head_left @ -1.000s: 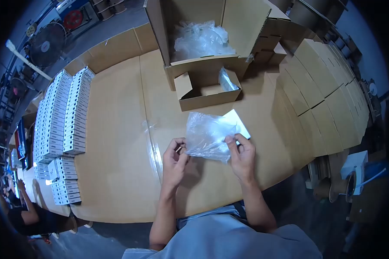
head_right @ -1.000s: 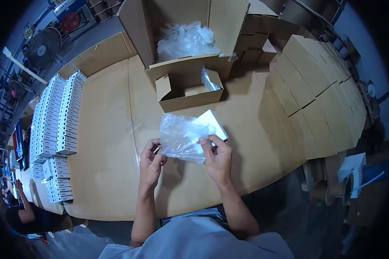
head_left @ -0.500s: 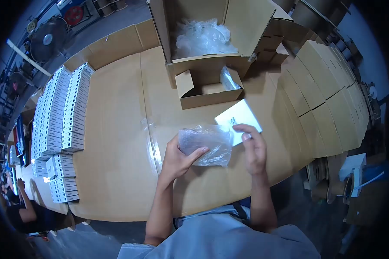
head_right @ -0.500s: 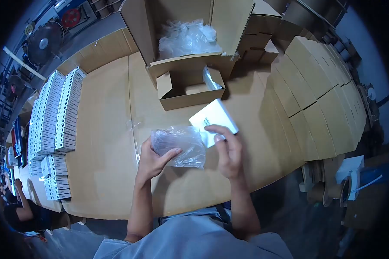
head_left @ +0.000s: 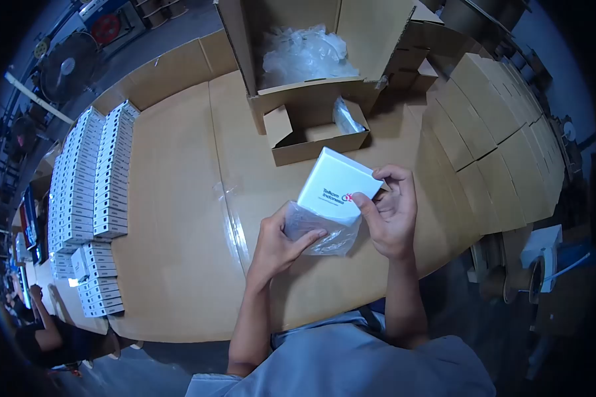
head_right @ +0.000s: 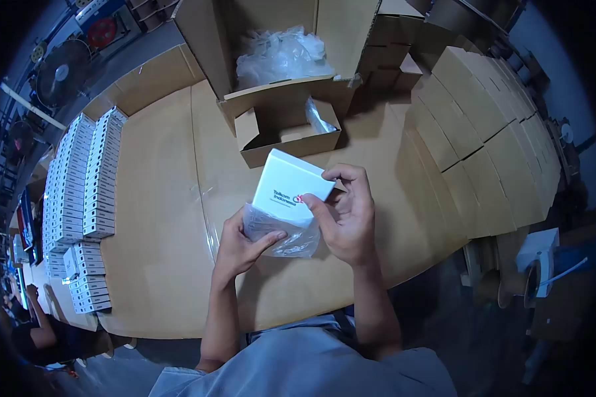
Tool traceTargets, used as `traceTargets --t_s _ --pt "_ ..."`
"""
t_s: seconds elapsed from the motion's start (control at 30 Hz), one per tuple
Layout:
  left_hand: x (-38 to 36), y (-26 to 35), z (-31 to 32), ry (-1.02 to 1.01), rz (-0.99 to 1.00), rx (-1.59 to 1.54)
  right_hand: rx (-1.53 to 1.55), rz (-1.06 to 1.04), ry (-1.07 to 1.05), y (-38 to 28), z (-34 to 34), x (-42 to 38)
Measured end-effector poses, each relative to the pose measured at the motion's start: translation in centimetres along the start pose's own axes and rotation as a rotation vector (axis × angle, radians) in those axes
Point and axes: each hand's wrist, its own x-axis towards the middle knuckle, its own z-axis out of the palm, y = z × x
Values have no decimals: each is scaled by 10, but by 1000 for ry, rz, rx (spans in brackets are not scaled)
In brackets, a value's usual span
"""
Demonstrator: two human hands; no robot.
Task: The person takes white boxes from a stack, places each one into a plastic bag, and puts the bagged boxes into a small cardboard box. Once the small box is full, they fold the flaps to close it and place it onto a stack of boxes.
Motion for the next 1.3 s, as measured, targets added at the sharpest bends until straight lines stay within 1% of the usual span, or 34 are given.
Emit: traceTargets --t_s 0.07,0.2,0.27,0.37,0.43,0.47,0.57,0.6,0.67,0.7,0.73,0.83,0.87,0.97,1.07,1.17,1.27,1.3 --pt "0 0 -2 3 -12 14 -14 30 25 -1 -1 0" --pt "-1 -8 1 -20 -46 -69 -104 65 -21 10 -1 0" --pt "-3 -9 3 -32 -54 -135 -83 157 0 13 4 1" --pt "-9 -10 5 -47 -169 -359 -84 231 11 23 1 0" --pt "-11 -19 9 -3 -172 -391 -98 281 6 27 2 -2" --pt "-11 -25 10 21 -174 -407 -62 360 -62 29 -4 -4" --pt "-11 -36 17 117 -185 -507 145 314 13 25 -2 -11" --pt "-11 -36 18 156 -188 -535 207 302 -33 31 -7 -16" --pt "-10 -36 19 232 -192 -589 216 404 -59 35 -13 -24" --pt "-9 -35 19 238 -184 -589 221 457 -70 37 -14 -28" --pt "-8 -32 18 243 -175 -590 168 452 -37 44 -13 -31" --pt "-6 -33 18 251 -168 -566 121 407 -42 50 -8 -37" --pt "-6 -33 17 259 -178 -549 157 383 -12 53 -4 -39" --pt "-7 -38 14 270 -175 -496 122 417 -14 51 -1 -39" --pt "-6 -36 15 290 -160 -500 138 347 27 54 4 -40" --pt "-7 -36 13 275 -127 -490 188 412 74 51 5 -37" --pt "-8 -40 12 253 -114 -478 181 439 49 56 1 -39" --pt "-6 -42 11 243 -111 -475 158 414 34 56 0 -39"
